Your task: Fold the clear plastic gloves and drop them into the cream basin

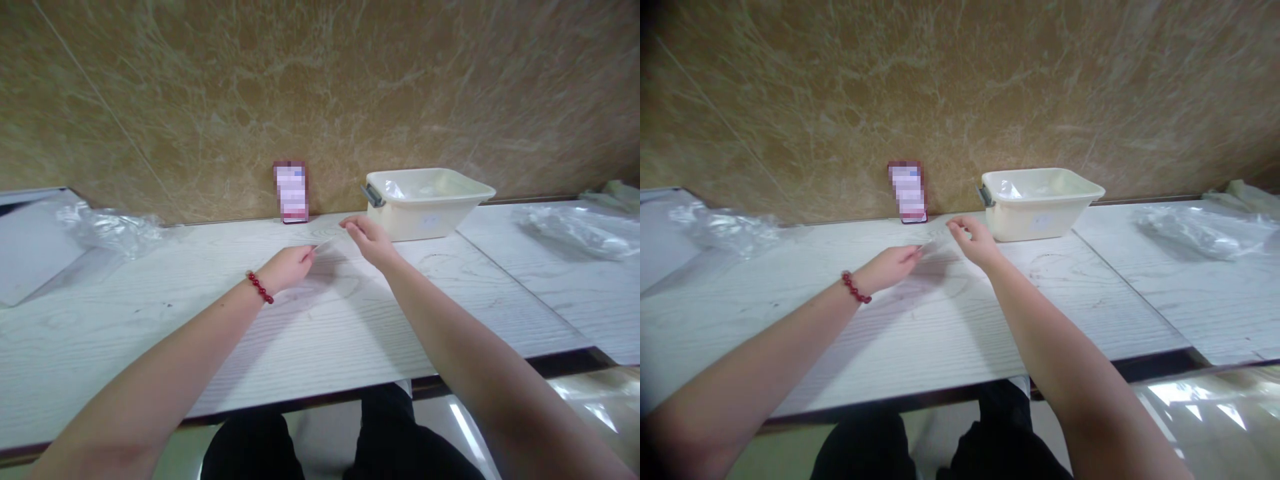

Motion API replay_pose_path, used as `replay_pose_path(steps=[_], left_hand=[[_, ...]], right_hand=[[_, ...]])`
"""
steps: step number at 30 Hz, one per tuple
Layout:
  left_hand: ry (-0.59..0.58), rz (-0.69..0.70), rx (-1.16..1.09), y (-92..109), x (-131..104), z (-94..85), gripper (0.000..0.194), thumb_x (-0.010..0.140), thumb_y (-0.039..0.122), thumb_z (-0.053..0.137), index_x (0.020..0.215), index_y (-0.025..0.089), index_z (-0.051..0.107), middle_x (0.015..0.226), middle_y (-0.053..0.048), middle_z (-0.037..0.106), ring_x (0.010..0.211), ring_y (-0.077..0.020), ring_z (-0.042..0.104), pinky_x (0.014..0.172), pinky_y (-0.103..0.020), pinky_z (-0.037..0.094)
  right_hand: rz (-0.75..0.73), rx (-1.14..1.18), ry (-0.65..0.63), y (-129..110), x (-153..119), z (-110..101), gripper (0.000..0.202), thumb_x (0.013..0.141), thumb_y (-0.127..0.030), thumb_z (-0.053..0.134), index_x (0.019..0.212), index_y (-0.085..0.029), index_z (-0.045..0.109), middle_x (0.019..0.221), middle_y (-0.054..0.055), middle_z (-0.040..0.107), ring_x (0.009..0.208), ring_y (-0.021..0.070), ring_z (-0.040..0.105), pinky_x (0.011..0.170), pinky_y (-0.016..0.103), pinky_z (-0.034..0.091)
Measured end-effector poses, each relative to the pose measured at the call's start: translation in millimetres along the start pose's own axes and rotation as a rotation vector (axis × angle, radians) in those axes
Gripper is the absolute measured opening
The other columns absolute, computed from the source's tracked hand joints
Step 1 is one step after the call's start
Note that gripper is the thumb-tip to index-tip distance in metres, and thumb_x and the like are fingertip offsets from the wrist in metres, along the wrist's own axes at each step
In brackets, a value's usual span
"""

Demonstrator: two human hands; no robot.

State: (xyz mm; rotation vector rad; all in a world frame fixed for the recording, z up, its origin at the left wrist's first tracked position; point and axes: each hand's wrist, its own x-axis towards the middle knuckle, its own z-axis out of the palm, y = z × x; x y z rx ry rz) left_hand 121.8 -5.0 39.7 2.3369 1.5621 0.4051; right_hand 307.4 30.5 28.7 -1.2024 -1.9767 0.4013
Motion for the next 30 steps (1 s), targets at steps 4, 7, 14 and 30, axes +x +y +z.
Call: replay_pose_path(steps=[4,7,14,30], left_hand=[[-0.044,-0.009,-0.58,14,-12,-33.3,0.034,0.081,0.03,0.033,0.101,0.014,0.055,0.098,-0.006,0.061,0.094,-0.0185,0.054,0.08,-0.033,0.042],[-0.09,-0.047,-0.939,15,-18,-47.5,0.035,0.084,0.026,0.029,0.11,0.015,0.05,0.104,-0.007,0.058,0.098,-0.0189,0.052,0.08,-0.036,0.044],[-0.104,-0.337,-1.172,-19,-22,-25.3,0.032,0.082,0.024,0.033,0.107,0.012,0.049,0.111,-0.009,0.054,0.1,-0.0189,0.051,0.083,-0.032,0.046],[-0.157,-0.472,-1.612,-47,-17,7.3,0.022,0.082,0.014,0.037,0.089,0.01,0.057,0.089,-0.011,0.062,0.083,-0.0172,0.059,0.073,-0.03,0.05]], right_hand=[[0.265,0.278,0.026,11,8,6,0.062,0.083,-0.044,-0.003,0.117,-0.016,0.041,0.111,0.007,0.052,0.099,0.0151,0.048,0.078,0.027,0.039],[0.34,0.394,-0.161,11,8,7,0.072,0.08,-0.044,-0.014,0.12,-0.014,0.039,0.106,0.009,0.055,0.091,0.0158,0.054,0.073,0.028,0.042],[0.414,0.538,-0.564,-13,-5,0,0.069,0.081,-0.05,-0.001,0.114,-0.011,0.046,0.094,0.013,0.061,0.084,0.0207,0.057,0.07,0.035,0.045],[0.743,0.984,-0.672,-6,-12,20,0.014,0.073,-0.011,0.054,0.087,-0.014,0.053,0.079,0.004,0.062,0.07,0.0114,0.061,0.063,0.022,0.051]])
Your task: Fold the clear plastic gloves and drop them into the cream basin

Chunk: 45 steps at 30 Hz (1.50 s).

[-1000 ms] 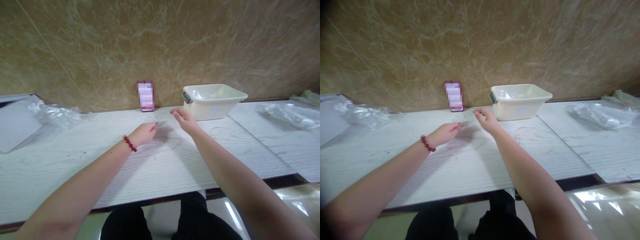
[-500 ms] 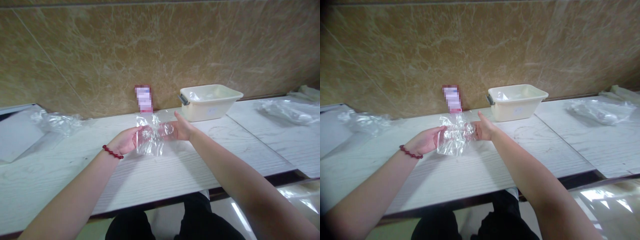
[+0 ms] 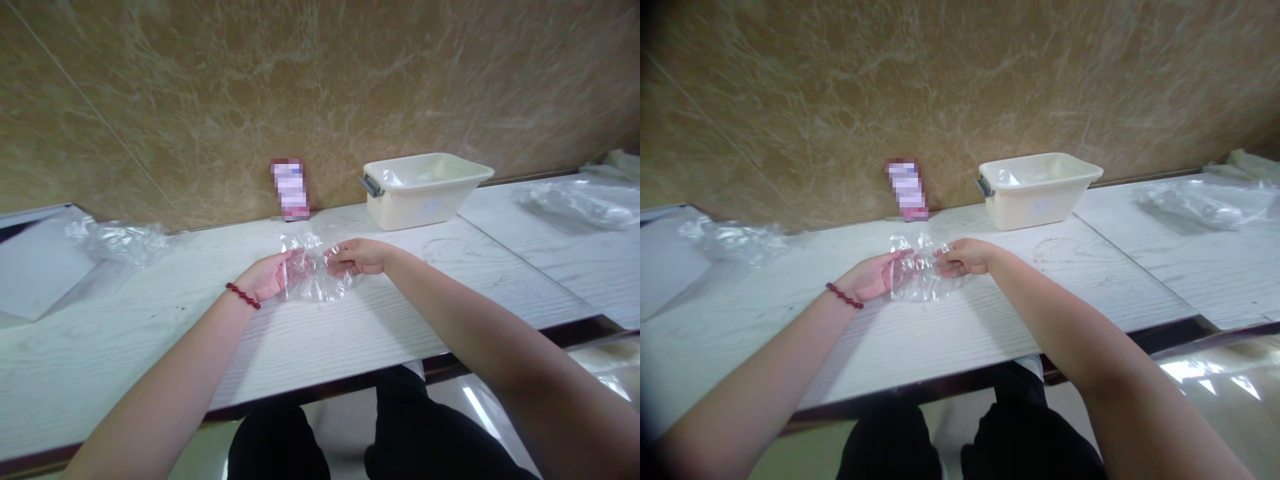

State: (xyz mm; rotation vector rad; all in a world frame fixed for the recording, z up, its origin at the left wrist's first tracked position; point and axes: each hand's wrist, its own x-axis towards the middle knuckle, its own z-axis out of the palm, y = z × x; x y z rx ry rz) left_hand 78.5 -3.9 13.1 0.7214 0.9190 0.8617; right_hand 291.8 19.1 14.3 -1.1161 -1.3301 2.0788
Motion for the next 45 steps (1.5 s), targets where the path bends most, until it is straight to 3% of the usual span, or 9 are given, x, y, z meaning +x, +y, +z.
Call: replay_pose_path(steps=[5,11,17,24,30,33,38,41,45], left_hand=[[-0.017,0.026,-0.014,0,-2,0.3,0.022,0.081,0.015,0.038,0.093,0.01,0.057,0.09,-0.01,0.062,0.089,-0.0184,0.057,0.077,-0.033,0.048],[-0.035,0.077,0.106,-1,-5,1.9,0.034,0.069,-0.005,0.044,0.097,0.01,0.055,0.091,-0.009,0.062,0.085,-0.0146,0.059,0.075,-0.026,0.049],[-0.002,0.13,0.118,-2,-3,2.5,0.03,0.07,-0.003,0.046,0.093,0.011,0.059,0.093,-0.007,0.062,0.079,-0.01,0.059,0.073,-0.019,0.047],[0.045,0.211,0.098,-2,2,-1.7,0.025,0.072,-0.002,0.045,0.084,0.012,0.062,0.082,-0.005,0.065,0.069,-0.007,0.059,0.069,-0.016,0.047],[0.099,0.264,0.059,-3,4,1.8,0.019,0.069,-0.002,0.047,0.075,0.009,0.061,0.072,-0.005,0.065,0.066,-0.0079,0.059,0.068,-0.018,0.046],[0.048,0.269,0.028,-1,0,3.3,0.022,0.065,-0.004,0.047,0.079,0.009,0.059,0.076,-0.005,0.064,0.071,-0.0099,0.059,0.072,-0.021,0.045],[-0.133,0.199,-0.088,5,-9,3.0,0.02,0.069,0.019,0.045,0.084,0.012,0.057,0.083,-0.009,0.062,0.082,-0.0201,0.058,0.075,-0.037,0.045],[-0.079,0.151,-0.093,7,-9,3.7,0.025,0.073,0.035,0.042,0.076,0.014,0.056,0.078,-0.009,0.062,0.079,-0.0207,0.059,0.072,-0.038,0.046],[0.01,0.116,0.009,2,-5,5.8,0.018,0.075,0.029,0.046,0.074,0.014,0.057,0.072,-0.007,0.062,0.07,-0.0149,0.059,0.067,-0.028,0.047]], right_hand=[[-0.03,0.02,0.027,3,3,-1,0.013,0.073,-0.01,0.054,0.085,-0.013,0.053,0.078,0.004,0.062,0.065,0.0098,0.06,0.056,0.017,0.05],[-0.059,0.023,0.055,1,3,-3,0.017,0.073,-0.009,0.053,0.089,-0.014,0.053,0.073,0.003,0.062,0.062,0.0088,0.059,0.056,0.017,0.05],[-0.071,-0.022,0.115,-1,1,-3,0.02,0.078,-0.012,0.047,0.095,-0.018,0.054,0.061,0.0,0.059,0.054,0.0055,0.056,0.049,0.013,0.047],[-0.127,0.017,0.07,-2,3,-7,0.021,0.077,-0.011,0.047,0.095,-0.019,0.055,0.07,0.001,0.062,0.059,0.0066,0.058,0.054,0.016,0.049],[-0.163,0.042,0.13,-5,1,-4,0.014,0.079,-0.01,0.045,0.084,-0.018,0.056,0.071,0.0,0.063,0.057,0.0062,0.058,0.045,0.013,0.046],[-0.18,0.064,0.182,-7,-2,0,0.011,0.079,-0.012,0.045,0.075,-0.016,0.053,0.069,0.001,0.063,0.054,0.0061,0.058,0.042,0.012,0.044],[-0.201,0.099,0.232,-9,-2,1,0.014,0.078,-0.011,0.045,0.065,-0.016,0.049,0.068,0.001,0.062,0.052,0.0058,0.056,0.041,0.012,0.042],[-0.251,0.079,0.229,-9,0,-2,0.018,0.074,-0.005,0.043,0.06,-0.016,0.048,0.065,0.0,0.06,0.053,0.0057,0.055,0.042,0.012,0.041],[-0.311,0.068,0.254,-8,3,-5,0.021,0.067,0.002,0.041,0.057,-0.015,0.046,0.061,-0.002,0.056,0.053,0.0054,0.054,0.042,0.012,0.04]])
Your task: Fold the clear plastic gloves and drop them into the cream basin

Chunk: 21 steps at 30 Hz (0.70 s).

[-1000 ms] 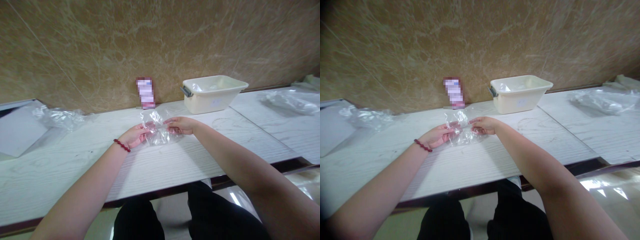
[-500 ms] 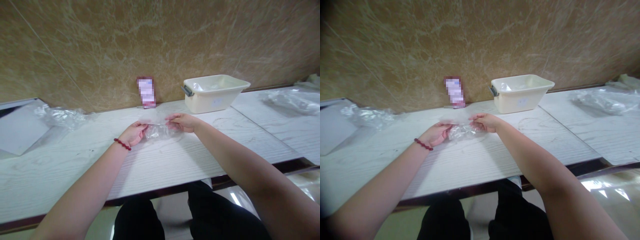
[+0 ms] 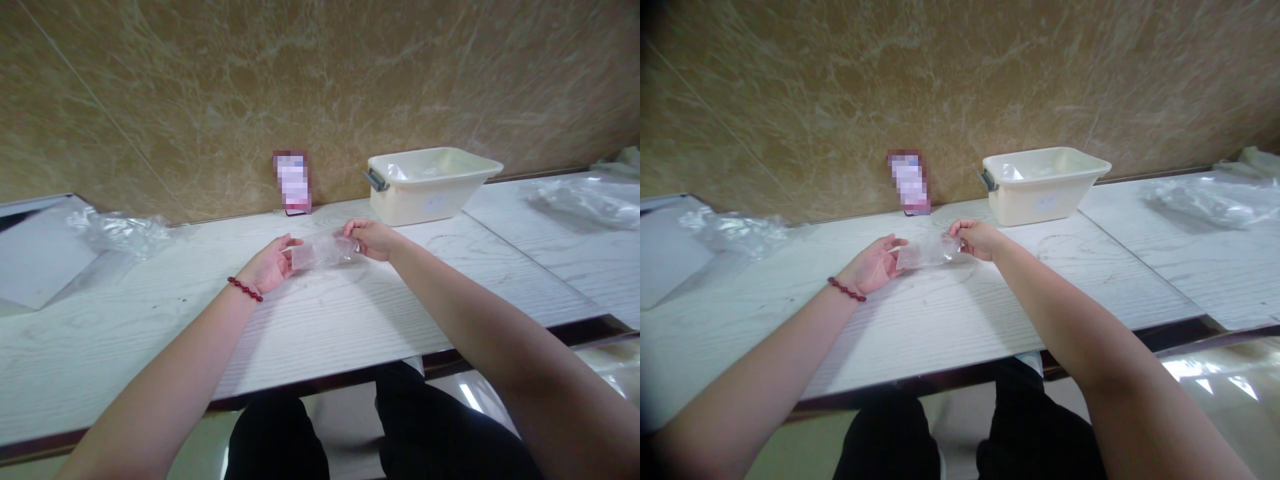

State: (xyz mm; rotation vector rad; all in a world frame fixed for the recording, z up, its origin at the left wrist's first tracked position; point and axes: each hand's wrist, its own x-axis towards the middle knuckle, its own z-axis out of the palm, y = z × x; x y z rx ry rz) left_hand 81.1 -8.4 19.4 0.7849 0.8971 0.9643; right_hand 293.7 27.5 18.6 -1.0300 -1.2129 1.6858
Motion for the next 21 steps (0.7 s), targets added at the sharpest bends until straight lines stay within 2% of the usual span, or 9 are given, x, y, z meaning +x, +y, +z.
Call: replay_pose_path(steps=[3,6,8,10,12,14,21], left_hand=[[0.014,0.066,0.103,-5.7,2.5,1.1,0.009,0.071,0.016,0.053,0.076,0.012,0.059,0.073,-0.006,0.062,0.068,-0.0116,0.058,0.065,-0.023,0.047],[0.064,0.163,0.187,-9.1,4.2,1.6,0.012,0.066,0.01,0.058,0.077,0.012,0.06,0.075,-0.003,0.062,0.067,-0.01,0.057,0.065,-0.022,0.046],[0.111,0.221,0.225,-9.6,5.0,1.5,0.015,0.063,0.01,0.061,0.078,0.014,0.061,0.074,-0.001,0.061,0.066,-0.0092,0.056,0.064,-0.022,0.046],[0.14,0.285,0.247,-9.1,5.8,0.8,0.018,0.061,0.011,0.063,0.078,0.014,0.061,0.073,0.0,0.06,0.065,-0.0078,0.055,0.062,-0.021,0.045],[0.16,0.344,0.25,-8.4,6.7,-0.2,0.02,0.059,0.011,0.064,0.078,0.015,0.061,0.073,0.001,0.059,0.064,-0.0068,0.054,0.061,-0.019,0.044],[0.173,0.391,0.234,-7.8,7.4,-1.2,0.021,0.058,0.011,0.065,0.078,0.016,0.06,0.073,0.002,0.059,0.064,-0.007,0.054,0.061,-0.019,0.044],[0.148,0.458,0.193,-7.1,5.7,2.0,0.025,0.057,0.01,0.065,0.079,0.019,0.057,0.08,0.003,0.059,0.069,-0.0087,0.056,0.065,-0.022,0.044]], right_hand=[[-0.024,0.009,-0.025,1.0,0.2,-0.8,0.02,0.065,0.002,0.042,0.055,-0.015,0.044,0.058,-0.002,0.053,0.055,0.0067,0.054,0.043,0.013,0.039],[-0.059,0.017,-0.088,1.1,-1.9,-0.7,0.016,0.065,0.0,0.046,0.058,-0.015,0.044,0.061,-0.003,0.052,0.054,0.0055,0.053,0.045,0.014,0.041],[-0.081,0.023,-0.113,0.5,-3.7,-0.1,0.015,0.066,-0.003,0.05,0.07,-0.017,0.047,0.065,-0.003,0.053,0.056,0.0052,0.053,0.05,0.015,0.043],[-0.08,0.015,-0.088,-0.4,-5.0,0.6,0.027,0.066,-0.005,0.054,0.086,-0.02,0.046,0.07,-0.003,0.055,0.06,0.0061,0.054,0.055,0.018,0.046],[-0.034,-0.002,-0.033,-1.2,-5.6,1.5,0.035,0.067,-0.006,0.056,0.095,-0.021,0.043,0.072,-0.002,0.056,0.062,0.0072,0.055,0.06,0.022,0.047],[0.036,-0.014,-0.001,-1.6,-5.8,2.4,0.031,0.069,-0.009,0.055,0.095,-0.02,0.042,0.074,0.0,0.057,0.062,0.008,0.056,0.064,0.026,0.048],[0.207,-0.054,-0.157,-0.5,-8.5,5.9,0.014,0.075,-0.024,0.052,0.085,-0.016,0.046,0.08,0.007,0.06,0.066,0.0117,0.06,0.063,0.028,0.05]])
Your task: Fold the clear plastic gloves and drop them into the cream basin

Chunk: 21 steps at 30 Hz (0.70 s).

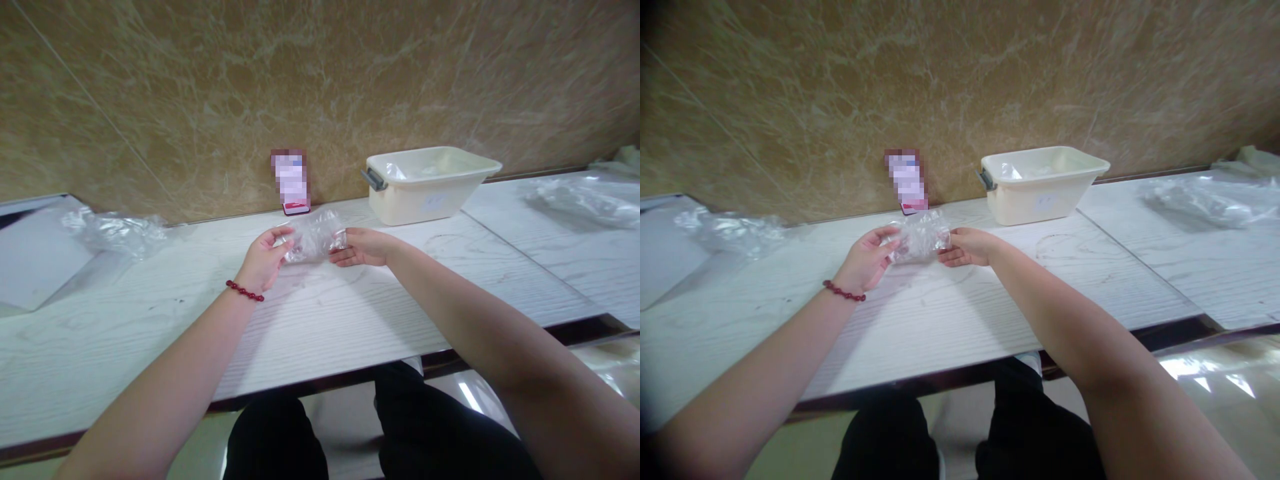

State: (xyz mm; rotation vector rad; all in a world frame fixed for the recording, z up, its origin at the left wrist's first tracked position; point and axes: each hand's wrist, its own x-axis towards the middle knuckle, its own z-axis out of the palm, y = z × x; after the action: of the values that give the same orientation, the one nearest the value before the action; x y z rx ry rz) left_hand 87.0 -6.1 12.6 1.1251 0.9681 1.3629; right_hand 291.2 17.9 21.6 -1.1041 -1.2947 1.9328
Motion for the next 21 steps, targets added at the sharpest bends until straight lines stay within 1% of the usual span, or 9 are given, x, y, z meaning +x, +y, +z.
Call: replay_pose_path(steps=[2,5,11,16,21], left_hand=[[-0.009,0.003,0.005,0.5,-0.8,1.1,0.025,0.058,0.01,0.065,0.08,0.019,0.057,0.081,0.003,0.059,0.068,-0.0086,0.056,0.065,-0.022,0.044],[-0.014,-0.002,0.034,0.2,-0.9,1.0,0.027,0.058,0.009,0.064,0.081,0.019,0.057,0.081,0.003,0.058,0.067,-0.008,0.055,0.061,-0.021,0.043],[-0.047,0.012,0.103,-2.7,0.9,-4.3,0.031,0.059,0.009,0.063,0.087,0.019,0.057,0.08,0.003,0.057,0.064,-0.0069,0.054,0.057,-0.019,0.044],[-0.068,0.003,0.133,-2.1,1.4,-5.7,0.034,0.057,0.009,0.064,0.089,0.019,0.057,0.08,0.003,0.055,0.06,-0.0052,0.052,0.055,-0.018,0.043],[-0.056,-0.008,0.148,-1.1,1.5,-6.0,0.036,0.058,0.009,0.063,0.092,0.019,0.057,0.078,0.002,0.055,0.06,-0.0061,0.053,0.058,-0.019,0.045]], right_hand=[[-0.007,-0.017,0.016,0.2,-0.3,0.6,0.013,0.075,-0.023,0.053,0.084,-0.016,0.047,0.078,0.007,0.061,0.066,0.0114,0.06,0.06,0.024,0.05],[-0.052,-0.041,0.052,-0.3,-0.3,1.0,0.012,0.073,-0.013,0.054,0.083,-0.015,0.047,0.072,0.005,0.062,0.063,0.0092,0.059,0.057,0.019,0.049],[-0.099,-0.022,0.115,-2.4,0.6,3.0,0.023,0.07,-0.003,0.052,0.088,-0.015,0.045,0.068,0.003,0.061,0.06,0.0078,0.058,0.058,0.019,0.049],[-0.125,0.002,0.17,-3.0,2.1,4.0,0.026,0.07,0.0,0.052,0.089,-0.016,0.044,0.065,0.001,0.059,0.056,0.0063,0.056,0.055,0.018,0.049],[-0.149,0.013,0.183,-2.6,2.5,3.2,0.03,0.071,-0.001,0.051,0.094,-0.017,0.042,0.065,0.0,0.059,0.055,0.0065,0.057,0.057,0.02,0.049]])
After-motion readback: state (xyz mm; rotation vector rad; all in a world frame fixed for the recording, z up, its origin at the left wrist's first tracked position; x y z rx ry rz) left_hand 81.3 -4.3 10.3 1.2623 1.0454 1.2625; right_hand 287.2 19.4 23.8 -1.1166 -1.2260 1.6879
